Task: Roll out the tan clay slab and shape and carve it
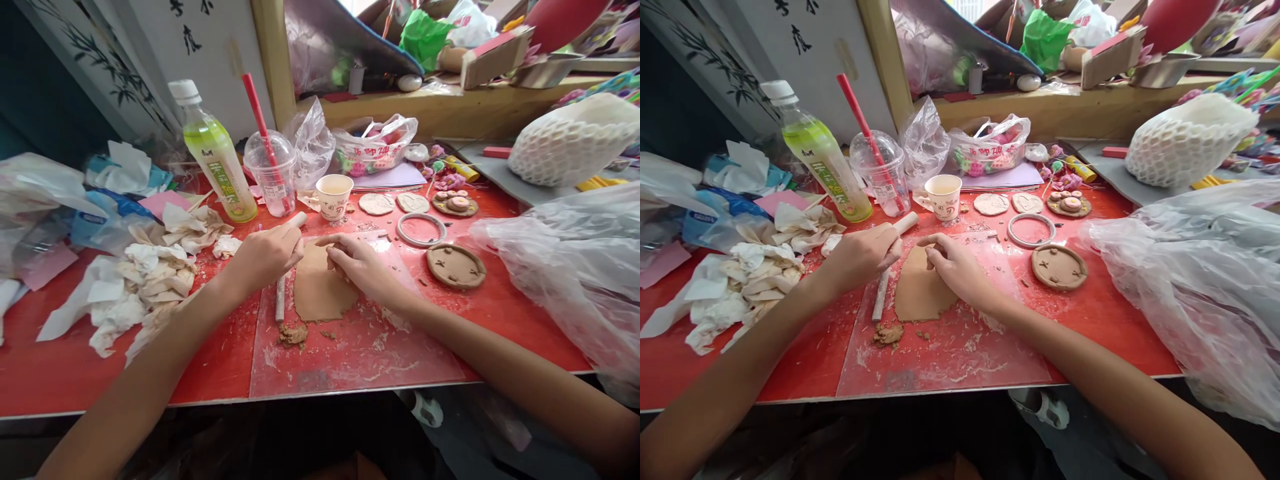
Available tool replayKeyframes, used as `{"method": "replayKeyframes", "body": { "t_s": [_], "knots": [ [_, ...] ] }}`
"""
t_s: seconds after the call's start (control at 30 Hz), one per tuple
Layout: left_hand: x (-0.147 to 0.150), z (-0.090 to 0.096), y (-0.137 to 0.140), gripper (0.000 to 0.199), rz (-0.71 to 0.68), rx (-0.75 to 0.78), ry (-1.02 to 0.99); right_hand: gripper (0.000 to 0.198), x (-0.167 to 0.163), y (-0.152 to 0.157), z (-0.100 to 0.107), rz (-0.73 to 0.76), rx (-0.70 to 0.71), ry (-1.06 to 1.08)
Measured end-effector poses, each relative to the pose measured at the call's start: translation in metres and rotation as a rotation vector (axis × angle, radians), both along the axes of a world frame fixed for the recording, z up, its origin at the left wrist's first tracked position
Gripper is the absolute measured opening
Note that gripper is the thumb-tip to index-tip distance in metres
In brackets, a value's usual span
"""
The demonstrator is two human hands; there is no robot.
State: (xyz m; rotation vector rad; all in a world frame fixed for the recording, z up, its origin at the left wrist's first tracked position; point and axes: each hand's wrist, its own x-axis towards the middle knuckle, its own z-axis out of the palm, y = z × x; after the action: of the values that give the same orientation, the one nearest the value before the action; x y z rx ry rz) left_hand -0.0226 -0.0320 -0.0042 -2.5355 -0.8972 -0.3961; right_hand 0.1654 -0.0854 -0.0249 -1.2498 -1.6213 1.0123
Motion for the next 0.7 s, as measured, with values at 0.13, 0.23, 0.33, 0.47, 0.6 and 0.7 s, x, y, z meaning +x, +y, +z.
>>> {"method": "replayKeyframes", "body": {
  "t_s": [0.13,0.23,0.33,0.47,0.6,0.7],
  "knots": [
    [0.000,-0.001,0.000,0.029,0.012,0.037,-0.020,0.026,0.004,0.003,-0.005,-0.023,-0.060,0.109],
    [0.001,0.000,-0.002,0.025,-0.011,0.015,-0.063,0.024,0.006,0.005,-0.007,-0.045,-0.096,0.142],
    [0.002,0.002,-0.004,0.025,0.036,0.015,-0.100,0.023,0.006,0.005,-0.008,-0.047,-0.117,0.164],
    [0.003,0.004,-0.006,0.028,0.082,0.053,-0.117,0.024,0.006,0.007,-0.008,-0.038,-0.112,0.151],
    [0.001,0.003,-0.003,0.019,0.045,0.017,-0.154,0.025,0.006,0.004,-0.005,-0.053,0.081,-0.096],
    [0.000,0.002,-0.001,0.020,0.050,0.023,-0.184,0.024,0.002,-0.006,0.000,0.121,0.421,-0.451]
  ]
}}
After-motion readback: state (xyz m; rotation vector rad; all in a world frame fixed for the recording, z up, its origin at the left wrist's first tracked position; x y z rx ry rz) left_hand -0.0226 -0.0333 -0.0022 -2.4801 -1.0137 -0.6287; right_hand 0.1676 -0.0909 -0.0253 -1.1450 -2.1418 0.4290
